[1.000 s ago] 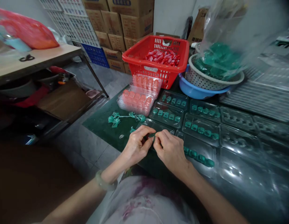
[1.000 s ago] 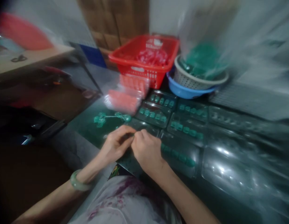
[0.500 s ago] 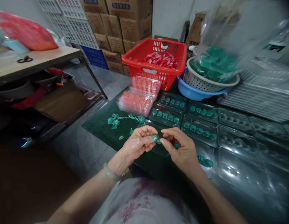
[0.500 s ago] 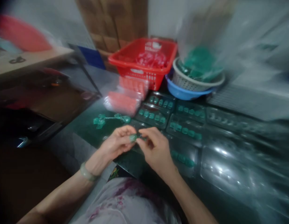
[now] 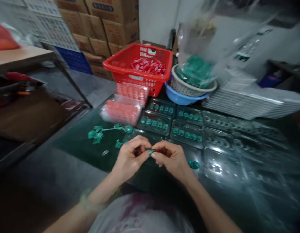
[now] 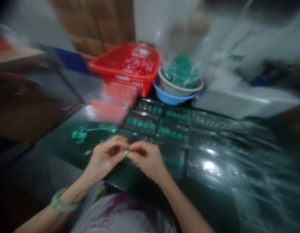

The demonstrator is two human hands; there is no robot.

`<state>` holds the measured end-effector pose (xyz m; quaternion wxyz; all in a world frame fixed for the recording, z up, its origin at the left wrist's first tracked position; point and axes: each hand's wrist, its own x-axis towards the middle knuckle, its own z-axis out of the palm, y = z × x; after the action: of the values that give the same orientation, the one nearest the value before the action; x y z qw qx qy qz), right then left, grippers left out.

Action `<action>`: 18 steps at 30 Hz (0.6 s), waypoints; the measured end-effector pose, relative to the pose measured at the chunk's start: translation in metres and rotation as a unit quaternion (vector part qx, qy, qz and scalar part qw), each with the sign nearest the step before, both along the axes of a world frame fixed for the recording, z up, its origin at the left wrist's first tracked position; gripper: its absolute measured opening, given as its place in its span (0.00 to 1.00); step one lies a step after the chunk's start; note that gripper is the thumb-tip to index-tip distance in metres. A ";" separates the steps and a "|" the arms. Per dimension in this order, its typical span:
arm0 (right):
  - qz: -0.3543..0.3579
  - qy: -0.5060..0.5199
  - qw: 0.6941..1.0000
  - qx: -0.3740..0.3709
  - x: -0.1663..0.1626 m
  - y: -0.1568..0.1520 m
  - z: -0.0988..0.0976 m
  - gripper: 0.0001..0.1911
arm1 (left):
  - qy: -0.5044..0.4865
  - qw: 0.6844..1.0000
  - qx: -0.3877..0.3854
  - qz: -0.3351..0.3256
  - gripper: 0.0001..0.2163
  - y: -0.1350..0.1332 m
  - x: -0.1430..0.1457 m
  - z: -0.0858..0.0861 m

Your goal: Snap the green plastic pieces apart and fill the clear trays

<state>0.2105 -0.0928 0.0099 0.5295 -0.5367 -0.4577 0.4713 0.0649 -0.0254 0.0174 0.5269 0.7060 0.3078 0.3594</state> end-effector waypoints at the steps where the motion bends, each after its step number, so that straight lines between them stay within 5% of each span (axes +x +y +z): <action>1: 0.000 0.021 1.000 -0.008 0.002 0.000 0.000 0.08 | 0.003 0.999 0.039 -0.001 0.01 0.001 0.000 0.000; 8: -0.056 0.088 0.994 -0.028 0.010 -0.002 0.007 0.10 | 0.024 0.990 0.137 -0.018 0.03 0.007 0.018 -0.004; 12: -0.088 0.061 0.994 -0.023 0.028 -0.008 0.006 0.11 | 0.022 0.995 0.073 -0.071 0.03 0.011 0.031 0.000; 15: -0.164 -0.106 0.981 -0.007 0.083 -0.009 0.001 0.12 | 0.060 0.995 0.058 -0.053 0.05 0.019 0.027 -0.002; 16: -0.206 -0.190 0.960 0.003 0.109 -0.008 -0.001 0.13 | 0.069 0.995 0.065 -0.037 0.05 0.022 0.023 -0.004; 18: -0.298 -0.389 0.872 0.003 0.169 -0.004 -0.005 0.15 | 0.086 0.993 0.079 0.003 0.06 0.030 0.013 -0.010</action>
<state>0.3794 -0.0965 0.0049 0.4255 -0.7857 -0.4470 0.0427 0.0776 0.0043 0.0072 0.4397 0.7730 0.3244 0.3224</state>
